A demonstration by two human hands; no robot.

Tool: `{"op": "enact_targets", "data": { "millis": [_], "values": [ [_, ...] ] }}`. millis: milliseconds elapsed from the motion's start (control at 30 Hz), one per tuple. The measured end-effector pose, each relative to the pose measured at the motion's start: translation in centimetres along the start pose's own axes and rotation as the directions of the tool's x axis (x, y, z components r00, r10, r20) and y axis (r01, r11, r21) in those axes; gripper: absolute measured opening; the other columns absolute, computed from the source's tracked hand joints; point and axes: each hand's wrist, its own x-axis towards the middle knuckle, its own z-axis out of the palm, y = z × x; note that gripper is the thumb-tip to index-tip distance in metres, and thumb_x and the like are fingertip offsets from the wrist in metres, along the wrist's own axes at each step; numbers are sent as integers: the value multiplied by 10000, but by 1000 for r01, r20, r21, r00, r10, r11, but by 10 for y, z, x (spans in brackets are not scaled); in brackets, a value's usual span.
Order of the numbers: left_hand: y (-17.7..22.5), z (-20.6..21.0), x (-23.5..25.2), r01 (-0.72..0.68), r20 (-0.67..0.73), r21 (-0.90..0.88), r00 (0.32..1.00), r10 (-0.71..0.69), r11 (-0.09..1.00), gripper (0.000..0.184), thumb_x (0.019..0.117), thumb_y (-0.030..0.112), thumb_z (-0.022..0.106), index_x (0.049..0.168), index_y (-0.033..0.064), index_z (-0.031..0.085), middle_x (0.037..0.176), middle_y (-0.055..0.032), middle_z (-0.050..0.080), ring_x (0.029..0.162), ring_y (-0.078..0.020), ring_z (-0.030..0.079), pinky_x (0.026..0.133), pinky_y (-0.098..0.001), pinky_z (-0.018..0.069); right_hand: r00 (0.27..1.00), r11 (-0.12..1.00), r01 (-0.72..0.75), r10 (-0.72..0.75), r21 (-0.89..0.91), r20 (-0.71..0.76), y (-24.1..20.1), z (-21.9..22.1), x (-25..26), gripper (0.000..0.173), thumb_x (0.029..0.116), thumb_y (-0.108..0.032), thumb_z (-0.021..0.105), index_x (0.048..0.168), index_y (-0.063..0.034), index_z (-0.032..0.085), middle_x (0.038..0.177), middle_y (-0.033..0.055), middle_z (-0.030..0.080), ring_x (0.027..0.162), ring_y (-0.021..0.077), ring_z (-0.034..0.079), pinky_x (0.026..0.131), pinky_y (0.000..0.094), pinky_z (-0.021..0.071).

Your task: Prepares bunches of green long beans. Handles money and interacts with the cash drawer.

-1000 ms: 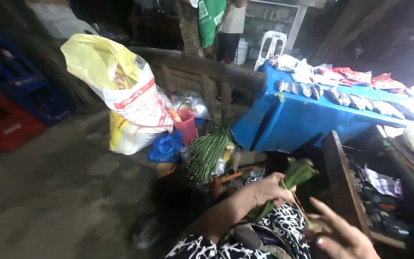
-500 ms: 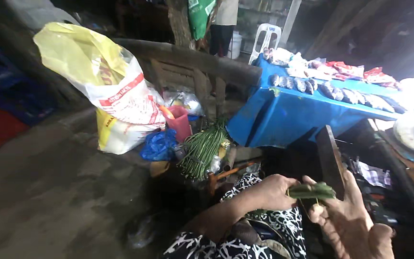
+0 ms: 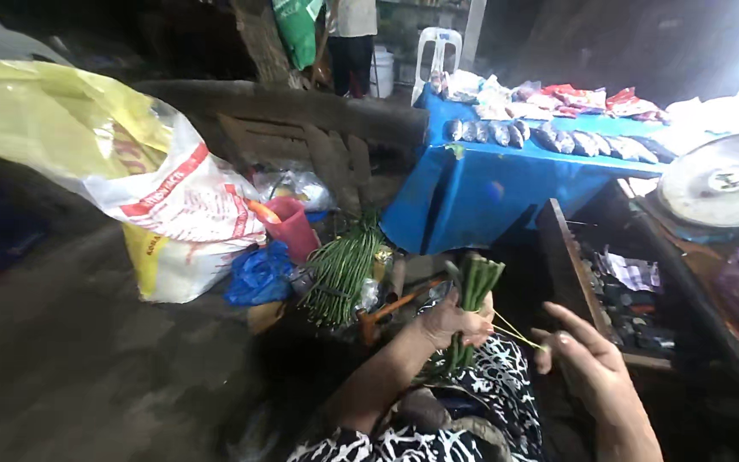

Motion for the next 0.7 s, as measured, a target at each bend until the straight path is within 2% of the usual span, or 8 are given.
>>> {"op": "enact_targets", "data": {
  "millis": [100,167,267,333,467,533,600,700],
  "values": [
    [-5,9,4,-57,10,-7,998,58,998,184,871,235,770,775,244,613,567,137,540,492,6,531,514,-179,459,993,888,114,-92,445,-70,0,4,11,603,992,-440,616,1523,-196,466,782,-86,712,701,70,695,907,385,610],
    [0,24,3,40,-147,261,989,-2,964,135,837,73,680,825,168,584,611,110,550,513,16,520,508,-153,449,994,784,106,-103,612,-40,-11,11,13,716,965,-506,614,1581,-233,373,1057,25,759,906,167,731,902,389,595],
    [18,45,8,339,-337,717,933,-123,610,220,857,37,713,1075,28,692,890,40,690,799,26,633,764,-176,543,995,748,23,-85,663,61,-20,18,8,918,927,-538,659,1633,-282,131,1375,147,647,1121,313,705,932,448,597],
    [17,43,12,366,-311,886,924,-223,285,260,881,136,735,1119,32,727,984,-67,739,916,-120,693,871,-351,568,992,771,3,-85,637,98,-25,17,3,1080,904,-514,712,1624,-274,-56,1445,196,581,1153,370,688,936,479,605],
    [-2,35,10,181,-186,983,938,-294,-44,277,936,372,667,1002,116,750,895,-104,739,856,-283,724,769,-563,579,967,920,67,-156,385,204,-44,16,-16,1209,863,-559,741,1621,-236,-144,1497,174,536,1137,285,707,957,438,610],
    [-4,37,9,252,-261,965,921,-290,-70,248,911,301,714,1037,91,752,946,-139,738,906,-307,715,819,-579,562,938,992,116,-128,55,323,-56,26,-20,1137,899,-517,697,1625,-21,-23,1446,170,578,1204,186,664,1020,379,572],
    [-2,43,21,444,-451,891,833,-321,-97,301,928,191,712,1178,22,711,1052,-169,732,1005,-284,703,928,-529,545,930,967,175,-99,-188,354,-57,38,-18,845,903,-284,749,1594,-45,327,1303,164,675,1154,236,678,995,450,554],
    [3,29,2,382,-440,710,896,-51,591,405,907,262,752,1204,48,580,962,59,689,871,1,661,803,-219,572,935,891,353,-327,-286,138,-34,49,-11,439,921,-92,720,1347,-5,653,1374,218,633,1313,312,593,1129,443,466]
  ]
}}
